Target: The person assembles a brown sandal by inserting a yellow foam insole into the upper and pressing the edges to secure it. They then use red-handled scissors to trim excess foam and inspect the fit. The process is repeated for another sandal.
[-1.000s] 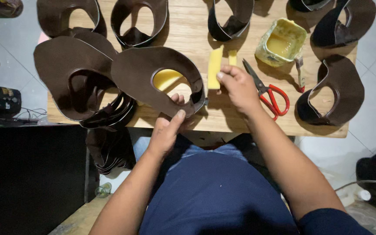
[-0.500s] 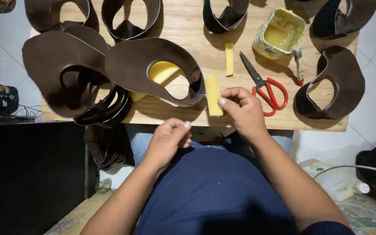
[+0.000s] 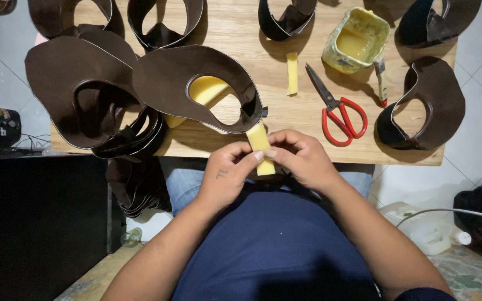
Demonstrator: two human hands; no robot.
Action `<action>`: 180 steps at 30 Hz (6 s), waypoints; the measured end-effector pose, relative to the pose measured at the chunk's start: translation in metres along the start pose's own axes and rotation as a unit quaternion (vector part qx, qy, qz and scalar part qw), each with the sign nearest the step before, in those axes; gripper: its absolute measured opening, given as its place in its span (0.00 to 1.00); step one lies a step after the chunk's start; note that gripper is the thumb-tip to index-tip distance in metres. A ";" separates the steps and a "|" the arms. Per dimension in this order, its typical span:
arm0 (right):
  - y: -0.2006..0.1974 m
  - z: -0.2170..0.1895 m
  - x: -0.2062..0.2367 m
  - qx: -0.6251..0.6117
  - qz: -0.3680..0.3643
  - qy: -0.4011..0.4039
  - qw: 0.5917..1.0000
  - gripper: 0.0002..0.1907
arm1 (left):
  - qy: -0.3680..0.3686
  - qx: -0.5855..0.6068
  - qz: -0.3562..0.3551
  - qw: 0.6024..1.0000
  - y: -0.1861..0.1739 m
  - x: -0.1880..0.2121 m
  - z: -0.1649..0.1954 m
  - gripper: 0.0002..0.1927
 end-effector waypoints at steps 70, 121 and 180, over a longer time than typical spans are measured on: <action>-0.051 0.023 0.034 0.195 -0.076 0.076 0.975 0.27 | 0.001 0.015 0.031 0.999 -0.002 -0.007 0.000 0.12; -0.018 -0.060 -0.070 0.024 0.200 -0.053 0.978 0.14 | -0.102 0.051 0.030 0.993 -0.019 0.014 -0.024 0.15; 0.006 -0.020 0.040 0.174 0.057 -0.339 0.923 0.13 | -0.028 0.163 -0.030 0.986 0.002 0.008 -0.011 0.25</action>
Point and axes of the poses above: each hand's wrist, its own x-axis away from the middle knuckle, its own y-axis out of the palm, z = x × y, the point moved 2 cm from there along -x, towards the middle knuckle, and after that the axes turned 10 degrees about z, right-handed, at the moved point
